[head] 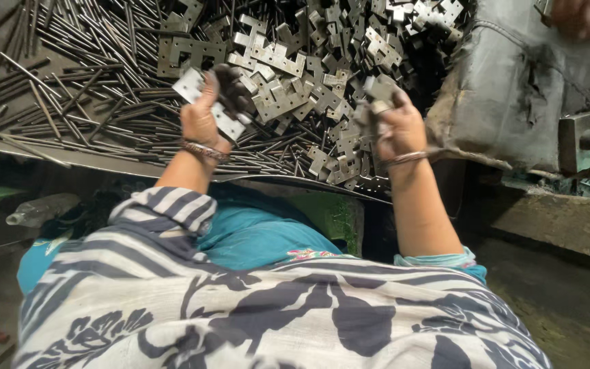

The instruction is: The person picks up and examines metal hinges and pins from a large bin, joining components together by hand. They then wipe their hands with a red cloth.

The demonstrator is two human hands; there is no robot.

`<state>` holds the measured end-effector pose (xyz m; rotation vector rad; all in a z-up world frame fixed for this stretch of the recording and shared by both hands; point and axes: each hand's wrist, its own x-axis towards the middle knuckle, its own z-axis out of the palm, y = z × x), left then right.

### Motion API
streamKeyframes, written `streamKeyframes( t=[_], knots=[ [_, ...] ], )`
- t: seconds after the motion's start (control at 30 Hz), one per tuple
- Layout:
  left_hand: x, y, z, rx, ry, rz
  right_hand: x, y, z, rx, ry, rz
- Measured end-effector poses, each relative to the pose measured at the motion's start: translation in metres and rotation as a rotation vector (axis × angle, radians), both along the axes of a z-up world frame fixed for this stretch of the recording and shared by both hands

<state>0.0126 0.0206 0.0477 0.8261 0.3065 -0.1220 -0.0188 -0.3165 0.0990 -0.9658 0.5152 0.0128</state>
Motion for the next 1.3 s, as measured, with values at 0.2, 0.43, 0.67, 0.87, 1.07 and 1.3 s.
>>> streamKeyframes(
  t=[0.2, 0.43, 0.67, 0.87, 1.07, 1.3],
  knots=[
    [-0.024, -0.088, -0.001, -0.403, 0.216, -0.264, -0.022, 0.074, -0.001, -1.194, -0.410, 0.472],
    [-0.005, -0.110, -0.010, 0.728, -0.357, -0.649, -0.011, -0.006, 0.013, -0.624, -0.181, 0.187],
    [0.020, -0.052, -0.043, 2.084, -1.094, -0.612, 0.000, -0.201, 0.024, -2.279, -0.119, -0.131],
    [0.027, -0.048, -0.016, 1.818, -1.166, -0.514, 0.016, -0.104, 0.002, -2.356, -0.662, 0.021],
    [0.036, -0.025, 0.037, 1.879, -0.903, -0.661, 0.063, 0.040, -0.073, -2.041, -0.602, 0.694],
    [0.053, 0.046, 0.030, 1.182, -0.733, -0.037, 0.065, 0.014, -0.063, -1.822, -0.480, 0.961]
  ],
)
